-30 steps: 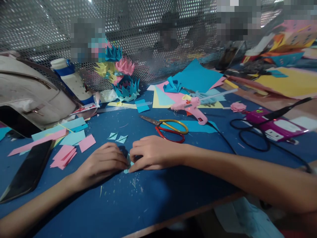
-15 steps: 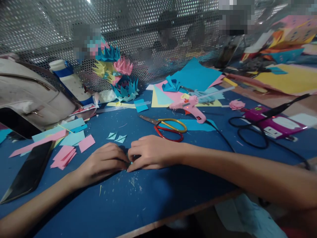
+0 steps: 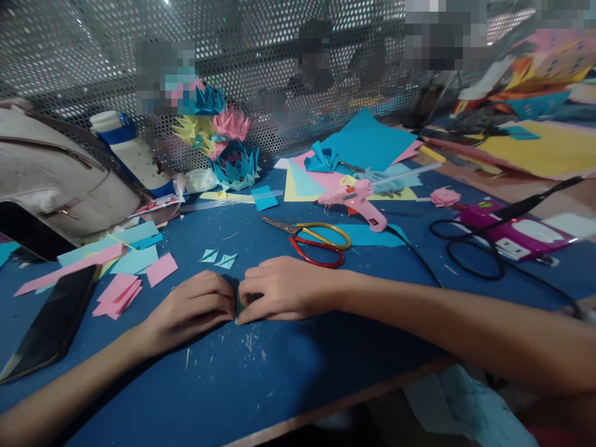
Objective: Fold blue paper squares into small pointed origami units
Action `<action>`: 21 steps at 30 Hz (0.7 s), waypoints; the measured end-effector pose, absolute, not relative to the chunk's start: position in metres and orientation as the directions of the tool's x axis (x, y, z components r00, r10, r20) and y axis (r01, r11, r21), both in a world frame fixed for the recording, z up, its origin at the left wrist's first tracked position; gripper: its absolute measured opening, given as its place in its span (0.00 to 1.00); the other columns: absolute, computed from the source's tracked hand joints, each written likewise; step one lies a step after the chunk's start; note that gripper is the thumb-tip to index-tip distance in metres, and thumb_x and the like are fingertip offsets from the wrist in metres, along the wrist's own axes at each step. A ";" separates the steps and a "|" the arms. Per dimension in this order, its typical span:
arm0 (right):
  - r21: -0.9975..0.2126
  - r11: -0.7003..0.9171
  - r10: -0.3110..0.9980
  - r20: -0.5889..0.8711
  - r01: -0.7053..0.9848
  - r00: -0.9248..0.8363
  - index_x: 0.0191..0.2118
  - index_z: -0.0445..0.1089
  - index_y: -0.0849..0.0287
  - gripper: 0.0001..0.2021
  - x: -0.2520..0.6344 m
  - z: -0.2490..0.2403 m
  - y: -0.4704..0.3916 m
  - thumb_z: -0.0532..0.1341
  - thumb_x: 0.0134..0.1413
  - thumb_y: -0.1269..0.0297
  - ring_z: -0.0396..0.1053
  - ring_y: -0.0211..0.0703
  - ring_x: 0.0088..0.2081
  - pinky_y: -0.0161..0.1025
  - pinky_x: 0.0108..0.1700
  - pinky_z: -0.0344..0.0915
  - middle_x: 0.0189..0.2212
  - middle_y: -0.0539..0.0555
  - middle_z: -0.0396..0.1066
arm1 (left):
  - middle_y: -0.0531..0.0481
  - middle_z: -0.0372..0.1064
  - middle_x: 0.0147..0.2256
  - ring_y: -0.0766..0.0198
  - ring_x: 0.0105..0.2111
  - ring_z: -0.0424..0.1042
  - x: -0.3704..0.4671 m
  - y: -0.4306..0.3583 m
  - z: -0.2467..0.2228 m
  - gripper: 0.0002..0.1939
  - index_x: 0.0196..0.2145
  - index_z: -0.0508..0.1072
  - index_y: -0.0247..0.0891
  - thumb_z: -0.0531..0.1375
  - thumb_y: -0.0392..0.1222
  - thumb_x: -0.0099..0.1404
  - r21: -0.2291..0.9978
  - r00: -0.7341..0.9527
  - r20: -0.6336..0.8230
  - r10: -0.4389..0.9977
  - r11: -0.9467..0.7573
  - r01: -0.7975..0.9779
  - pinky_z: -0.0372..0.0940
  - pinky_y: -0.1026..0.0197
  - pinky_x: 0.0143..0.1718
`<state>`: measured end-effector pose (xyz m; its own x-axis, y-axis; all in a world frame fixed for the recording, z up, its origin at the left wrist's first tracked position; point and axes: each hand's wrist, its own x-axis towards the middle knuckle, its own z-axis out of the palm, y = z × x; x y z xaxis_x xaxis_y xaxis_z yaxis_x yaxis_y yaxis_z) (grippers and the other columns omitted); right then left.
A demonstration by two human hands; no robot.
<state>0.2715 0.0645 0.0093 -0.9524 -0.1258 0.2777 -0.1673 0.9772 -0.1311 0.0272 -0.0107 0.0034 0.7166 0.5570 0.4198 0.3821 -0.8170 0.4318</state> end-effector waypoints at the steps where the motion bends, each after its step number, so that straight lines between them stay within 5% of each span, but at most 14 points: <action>1: -0.154 0.974 -0.120 0.282 -0.169 -0.952 0.53 0.72 0.54 0.14 0.271 0.010 0.065 0.54 0.69 0.69 0.64 0.42 0.41 0.39 0.39 0.57 0.42 0.54 0.73 | 0.47 0.73 0.36 0.63 0.38 0.71 0.028 -0.011 0.003 0.11 0.40 0.74 0.37 0.53 0.40 0.77 0.424 0.718 0.421 0.554 -0.820 0.384 0.65 0.58 0.41; 14: -0.217 0.963 -0.083 0.320 -0.158 -0.944 0.48 0.74 0.55 0.11 0.273 0.009 0.066 0.54 0.70 0.67 0.65 0.41 0.42 0.39 0.41 0.58 0.41 0.53 0.74 | 0.45 0.77 0.41 0.59 0.42 0.73 0.025 -0.024 0.004 0.08 0.47 0.74 0.34 0.55 0.36 0.76 0.169 0.768 0.470 0.435 -0.898 0.406 0.67 0.53 0.45; 21: -0.201 0.967 -0.083 0.330 -0.156 -0.940 0.48 0.75 0.54 0.10 0.274 0.009 0.067 0.56 0.69 0.66 0.65 0.41 0.42 0.40 0.40 0.58 0.42 0.52 0.75 | 0.41 0.75 0.50 0.54 0.48 0.73 0.020 -0.031 0.006 0.16 0.52 0.74 0.32 0.51 0.42 0.77 0.054 0.808 0.406 0.427 -0.894 0.445 0.68 0.50 0.51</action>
